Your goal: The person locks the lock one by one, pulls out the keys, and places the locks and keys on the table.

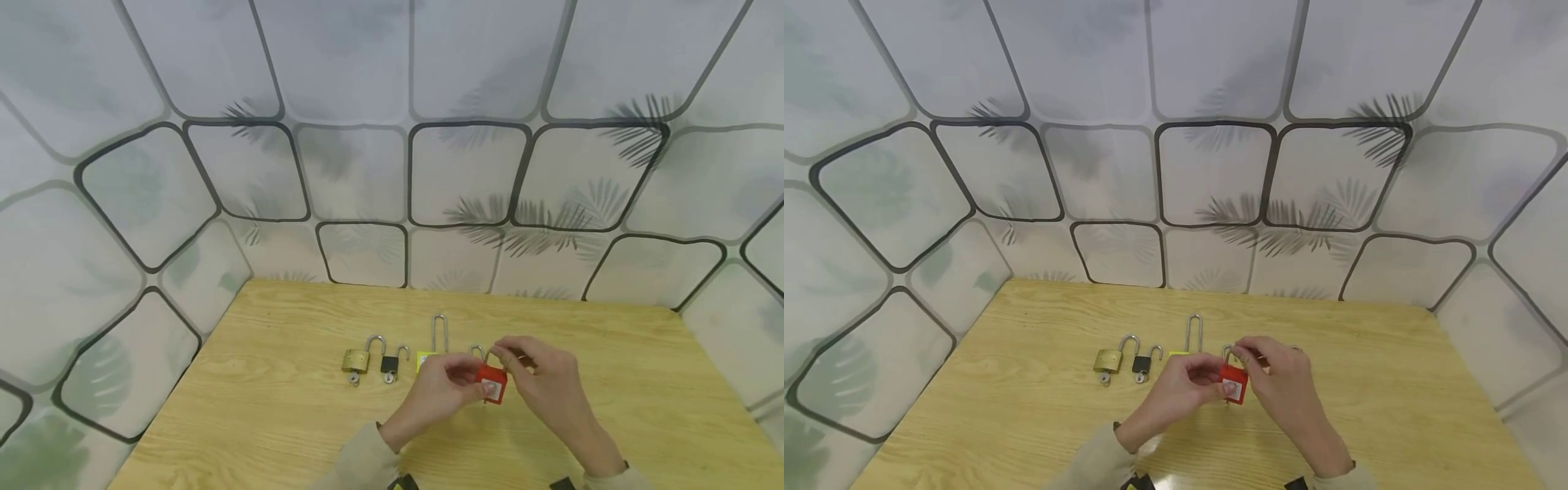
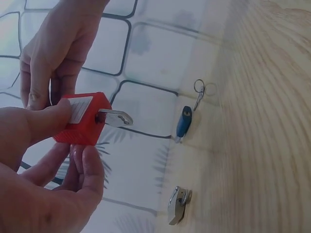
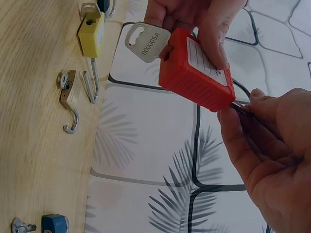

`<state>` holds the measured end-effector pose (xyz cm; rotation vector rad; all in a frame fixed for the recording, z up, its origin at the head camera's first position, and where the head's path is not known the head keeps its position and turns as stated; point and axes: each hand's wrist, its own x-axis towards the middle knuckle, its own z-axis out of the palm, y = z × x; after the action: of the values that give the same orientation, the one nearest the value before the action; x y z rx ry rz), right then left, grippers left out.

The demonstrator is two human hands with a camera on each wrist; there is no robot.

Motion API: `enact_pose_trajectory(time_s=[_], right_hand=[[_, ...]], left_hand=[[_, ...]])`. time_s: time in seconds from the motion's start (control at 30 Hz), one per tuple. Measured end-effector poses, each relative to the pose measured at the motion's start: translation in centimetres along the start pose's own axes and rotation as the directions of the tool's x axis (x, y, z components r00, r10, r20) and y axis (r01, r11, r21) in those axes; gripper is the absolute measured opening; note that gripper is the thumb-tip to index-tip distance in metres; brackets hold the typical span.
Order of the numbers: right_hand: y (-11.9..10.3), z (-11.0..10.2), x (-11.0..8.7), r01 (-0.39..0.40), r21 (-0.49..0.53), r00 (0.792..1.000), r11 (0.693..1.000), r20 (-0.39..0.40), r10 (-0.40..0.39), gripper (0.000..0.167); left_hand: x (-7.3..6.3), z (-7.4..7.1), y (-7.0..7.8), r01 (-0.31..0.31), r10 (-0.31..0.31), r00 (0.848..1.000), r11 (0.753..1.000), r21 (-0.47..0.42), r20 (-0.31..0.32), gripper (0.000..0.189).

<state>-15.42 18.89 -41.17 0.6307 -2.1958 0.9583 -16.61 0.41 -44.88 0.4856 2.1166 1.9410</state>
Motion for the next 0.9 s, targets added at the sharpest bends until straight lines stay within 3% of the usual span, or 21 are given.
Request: enact_pose_trajectory(time_s=[0.2, 0.3, 0.37, 0.47, 0.53, 0.57, 0.63, 0.7, 0.77, 0.9], right_hand=[[-0.3, 0.0, -0.6, -0.140, 0.048, 0.990, 0.989, 0.024, 0.139, 0.034], [-0.2, -0.4, -1.5, -0.276, 0.102, 0.959, 0.956, 0.101, 0.266, 0.031], [-0.2, -0.6, -2.2, -0.409, 0.144, 0.905, 0.901, 0.191, 0.380, 0.030], [-0.2, -1.0, -3.2, -0.612, 0.205, 0.776, 0.764, 0.341, 0.530, 0.033], [-0.1, -0.9, -3.6, -0.706, 0.255, 0.696, 0.661, 0.420, 0.582, 0.036], [-0.1, -0.9, -3.8, -0.737, 0.273, 0.666, 0.618, 0.452, 0.594, 0.037], [0.0, -0.7, -4.1, -0.775, 0.306, 0.625, 0.552, 0.499, 0.600, 0.036], [0.1, -0.5, -4.3, -0.792, 0.329, 0.605, 0.514, 0.530, 0.594, 0.033], [0.2, -0.4, -4.5, -0.797, 0.340, 0.599, 0.499, 0.550, 0.582, 0.031], [0.2, -0.3, -4.8, -0.785, 0.361, 0.613, 0.503, 0.569, 0.549, 0.028]], left_hand=[[-0.3, -0.3, 0.2, 0.022, -0.023, 0.998, 1.000, -0.009, -0.062, 0.022], [-0.3, -0.6, 0.5, 0.042, -0.043, 0.995, 0.999, -0.009, -0.087, 0.023], [-0.2, -0.8, 0.6, 0.046, -0.048, 0.994, 0.999, -0.017, -0.097, 0.023], [-0.2, -1.1, 0.9, 0.036, -0.039, 0.993, 0.999, -0.027, -0.109, 0.023], [-0.2, -1.1, 1.0, 0.024, -0.027, 0.993, 0.999, -0.034, -0.118, 0.023], [-0.2, -1.2, 1.1, 0.019, -0.023, 0.993, 0.999, -0.036, -0.120, 0.023], [-0.2, -1.2, 1.2, 0.015, -0.020, 0.992, 0.999, -0.035, -0.121, 0.023], [-0.2, -1.1, 1.2, 0.019, -0.024, 0.992, 0.999, -0.040, -0.121, 0.023], [-0.3, -1.0, 1.3, 0.028, -0.033, 0.992, 0.999, -0.046, -0.119, 0.024], [-0.4, -0.8, 1.2, 0.046, -0.052, 0.992, 0.997, -0.055, -0.113, 0.024]])
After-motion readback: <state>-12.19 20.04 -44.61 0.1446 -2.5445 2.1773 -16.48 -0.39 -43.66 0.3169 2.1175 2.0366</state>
